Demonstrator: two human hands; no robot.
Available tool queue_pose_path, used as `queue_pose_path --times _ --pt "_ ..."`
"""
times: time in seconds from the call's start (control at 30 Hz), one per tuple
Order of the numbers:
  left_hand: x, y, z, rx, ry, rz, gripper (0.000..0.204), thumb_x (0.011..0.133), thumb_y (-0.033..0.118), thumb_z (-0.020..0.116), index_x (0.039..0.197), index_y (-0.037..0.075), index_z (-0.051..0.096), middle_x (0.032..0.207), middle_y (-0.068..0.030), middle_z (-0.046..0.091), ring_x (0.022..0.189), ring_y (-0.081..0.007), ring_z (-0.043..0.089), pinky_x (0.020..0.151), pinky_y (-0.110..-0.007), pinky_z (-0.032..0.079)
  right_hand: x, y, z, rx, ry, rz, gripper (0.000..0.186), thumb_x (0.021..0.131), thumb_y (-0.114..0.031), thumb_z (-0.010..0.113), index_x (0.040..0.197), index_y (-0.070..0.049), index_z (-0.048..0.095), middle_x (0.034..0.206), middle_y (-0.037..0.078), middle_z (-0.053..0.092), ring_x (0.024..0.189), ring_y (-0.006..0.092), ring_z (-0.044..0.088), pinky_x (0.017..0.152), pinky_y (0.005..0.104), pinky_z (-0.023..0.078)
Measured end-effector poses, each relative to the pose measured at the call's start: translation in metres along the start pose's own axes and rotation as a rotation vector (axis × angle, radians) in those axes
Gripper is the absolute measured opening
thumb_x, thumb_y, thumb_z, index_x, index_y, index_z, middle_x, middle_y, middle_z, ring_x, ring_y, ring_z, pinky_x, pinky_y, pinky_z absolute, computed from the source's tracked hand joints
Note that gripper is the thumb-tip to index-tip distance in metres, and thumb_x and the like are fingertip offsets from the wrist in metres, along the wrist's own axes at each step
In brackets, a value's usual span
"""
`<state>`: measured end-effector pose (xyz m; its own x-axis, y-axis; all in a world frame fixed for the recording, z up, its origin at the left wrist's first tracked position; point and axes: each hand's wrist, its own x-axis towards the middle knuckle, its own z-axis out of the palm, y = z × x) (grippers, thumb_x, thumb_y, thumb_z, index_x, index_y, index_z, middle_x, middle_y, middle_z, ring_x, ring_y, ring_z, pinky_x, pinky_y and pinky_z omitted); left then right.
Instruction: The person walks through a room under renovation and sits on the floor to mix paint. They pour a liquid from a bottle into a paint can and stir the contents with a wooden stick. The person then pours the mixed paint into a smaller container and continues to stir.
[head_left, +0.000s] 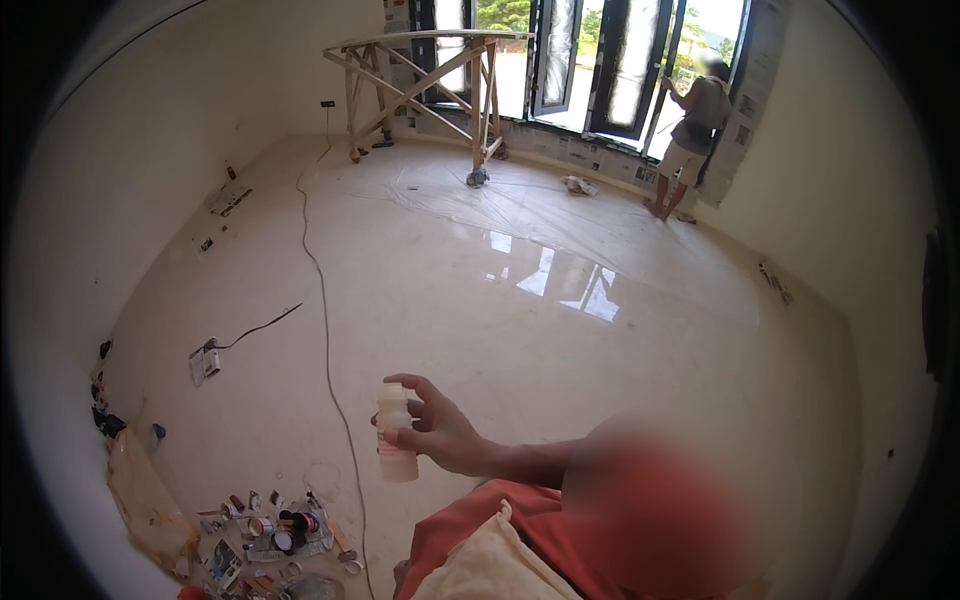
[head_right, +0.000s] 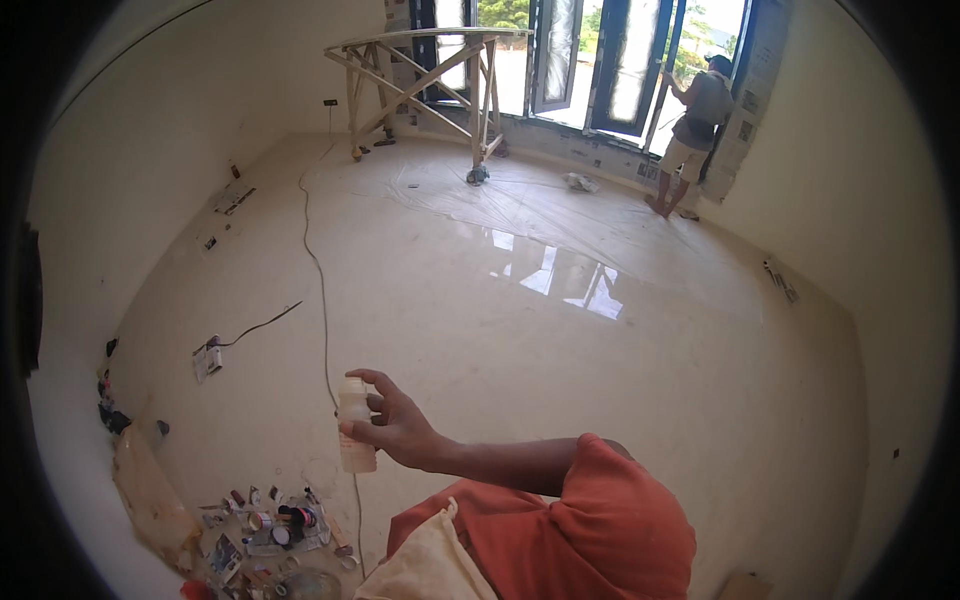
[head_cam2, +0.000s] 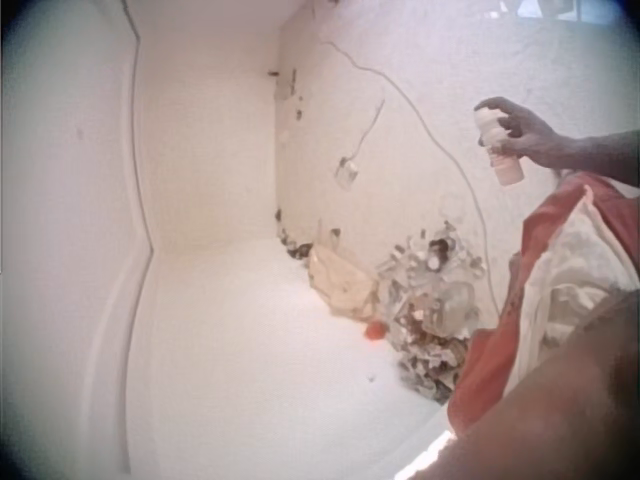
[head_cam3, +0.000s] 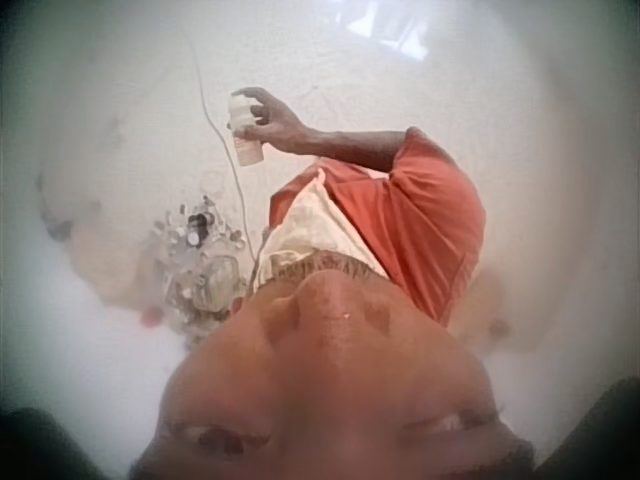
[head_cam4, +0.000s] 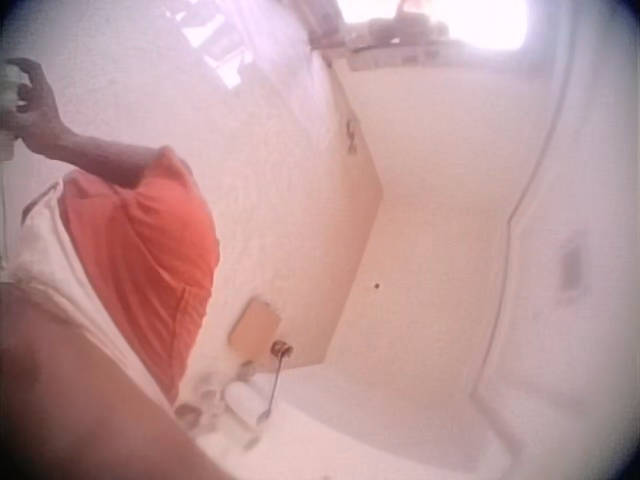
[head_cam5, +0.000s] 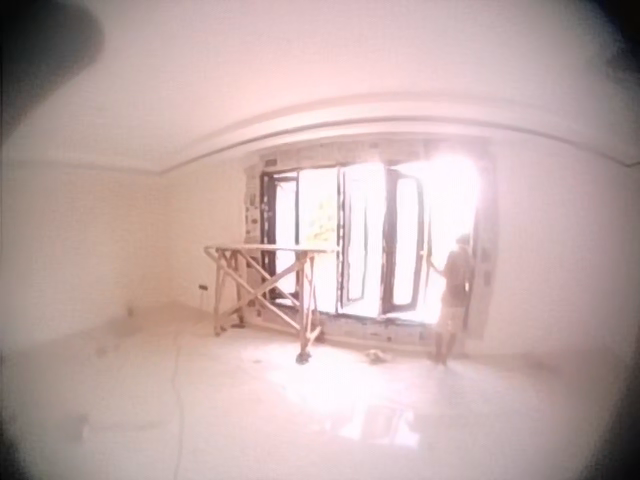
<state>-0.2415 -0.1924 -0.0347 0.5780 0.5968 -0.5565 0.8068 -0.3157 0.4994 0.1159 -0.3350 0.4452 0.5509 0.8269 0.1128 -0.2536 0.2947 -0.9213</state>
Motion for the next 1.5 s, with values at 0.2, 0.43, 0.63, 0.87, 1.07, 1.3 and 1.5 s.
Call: queue_pose_path --times 0.2,0.43,0.63,0.87,1.07,1.3,1.5 --pt "0.02 0.002 0.0 -0.01 0.016 0.035 0.039 0.093 0.033 0.054 0.087 0.0 0.074 0.08 -0.0173 0.071 0.073 -0.0247 0.069 0.072 -0.039 0.053 0.004 -0.017 -0.008 0.226 0.405 -0.095 0.066 0.094 -0.02 0.067 0.144 -0.013 0.025 0.121 0.014 0.059 0.105 0.0206 0.063 0.08 0.0374 0.056" --pt "0.012 0.024 -0.011 -0.191 -0.014 -0.008 0.042 0.092 0.037 0.055 0.089 -0.001 0.073 0.082 -0.0206 0.071 0.08 -0.0301 0.069 0.077 -0.042 0.053 0.012 -0.038 -0.029 0.301 0.461 -0.089 0.06 0.096 -0.02 0.064 0.142 -0.011 0.027 0.119 0.015 0.058 0.102 0.0254 0.064 0.083 0.0415 0.057" --pt "0.018 0.001 -0.001 -0.042 0.008 0.028 0.044 0.088 0.04 0.058 0.083 -0.002 0.071 0.079 -0.0231 0.068 0.077 -0.0349 0.069 0.075 -0.044 0.053 -0.022 -0.005 -0.013 -0.009 0.028 -0.031 0.064 0.096 -0.017 0.064 0.144 -0.011 0.023 0.12 0.015 0.056 0.104 0.0263 0.064 0.087 0.0441 0.056" --pt "-0.001 -0.012 0.011 -0.015 0.006 -0.013 0.045 0.086 0.042 0.058 0.082 0.0 0.072 0.08 -0.0249 0.067 0.078 -0.0375 0.068 0.076 -0.047 0.053 -0.019 -0.015 0.001 0.165 -0.027 0.023 0.071 0.09 -0.008 0.069 0.145 -0.011 0.024 0.119 0.014 0.059 0.108 0.0206 0.061 0.091 0.0377 0.053" --pt "-0.014 -0.01 0.015 -0.037 0.023 0.029 0.041 0.093 0.04 0.049 0.085 0.009 0.076 0.09 -0.0187 0.071 0.09 -0.0364 0.068 0.084 -0.045 0.053 0.009 -0.026 0.0 0.334 0.286 -0.046 0.073 0.091 -0.007 0.069 0.144 -0.011 0.019 0.125 0.017 0.055 0.113 0.0264 0.06 0.093 0.0446 0.054" --pt "-0.028 0.05 -0.019 -0.09 0.025 0.096 0.039 0.093 0.035 0.049 0.081 0.009 0.076 0.086 -0.0209 0.07 0.087 -0.0363 0.068 0.081 -0.045 0.052 0.013 -0.021 -0.002 0.293 0.203 0.115 0.07 0.092 -0.008 0.067 0.145 -0.011 0.022 0.124 0.016 0.056 0.113 0.0255 0.06 0.094 0.044 0.053" --pt "-0.008 0.005 0.007 -0.067 0.062 -0.01 0.041 0.089 0.036 0.053 0.08 0.0 0.071 0.085 -0.0264 0.068 0.083 -0.0407 0.067 0.078 -0.048 0.052 -0.019 0.007 0.014 0.056 -0.13 0.05 0.069 0.092 -0.01 0.068 0.144 -0.01 0.023 0.123 0.017 0.057 0.112 0.026 0.061 0.092 0.0443 0.054"
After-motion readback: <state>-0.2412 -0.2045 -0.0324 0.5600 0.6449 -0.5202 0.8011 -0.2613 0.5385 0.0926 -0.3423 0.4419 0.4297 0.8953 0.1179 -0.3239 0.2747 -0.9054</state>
